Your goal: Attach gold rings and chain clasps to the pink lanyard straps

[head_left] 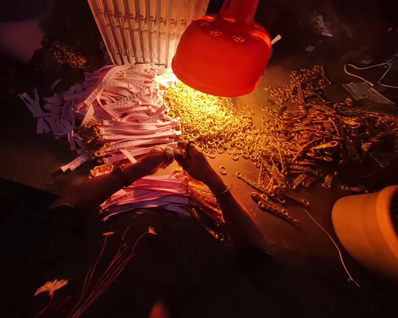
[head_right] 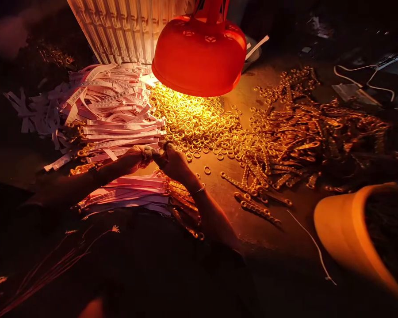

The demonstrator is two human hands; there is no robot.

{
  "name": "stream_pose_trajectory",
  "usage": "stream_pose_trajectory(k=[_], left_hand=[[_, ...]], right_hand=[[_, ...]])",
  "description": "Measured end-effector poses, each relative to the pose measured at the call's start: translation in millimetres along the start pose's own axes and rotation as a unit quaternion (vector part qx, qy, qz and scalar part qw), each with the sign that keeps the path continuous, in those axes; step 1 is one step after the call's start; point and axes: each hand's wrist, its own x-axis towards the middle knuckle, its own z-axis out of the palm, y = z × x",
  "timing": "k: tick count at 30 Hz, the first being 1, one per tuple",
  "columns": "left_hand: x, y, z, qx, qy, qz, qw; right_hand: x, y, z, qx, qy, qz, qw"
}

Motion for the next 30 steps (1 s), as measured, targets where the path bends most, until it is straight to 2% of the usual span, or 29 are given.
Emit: stream_pose_trajectory(k=[2,6,12,14,16,20,24,30], left_hand=[[-14,14,-1.0,0.013,-0.011,-0.031,0.999],[-45,24,-2.2,0.051,-0.042,-0.074,0.995],[-84,-8,-4.6,0.071,-0.123,-0.103,0.984],[-95,-15,-2.2,0.067,-0.128,-0.104,0.984],[-103,-17,1.6,0.062,-0.106,-0.096,0.988],[-108,-16,8.1,0.043,-0.065,-0.085,0.993],[-102,-24,6.1,0.007,-0.082,-0.090,0.992],[-94,-41,-0.8,0.003,-0.059,-0.153,0.986]], right_hand=[[1,1,5,-0.031,-0.022,0.013,0.999],[-38,-10,18,-0.066,-0.070,0.046,0.994],[-86,-23,43,-0.020,-0.097,0.084,0.992],[-93,-24,51,-0.014,-0.085,0.095,0.992],[-97,-24,57,0.007,-0.064,0.108,0.992],[-94,-22,62,0.093,-0.054,0.124,0.986],[-88,-19,63,0.115,-0.082,0.102,0.985],[-80,-16,61,0.122,-0.139,0.077,0.980]])
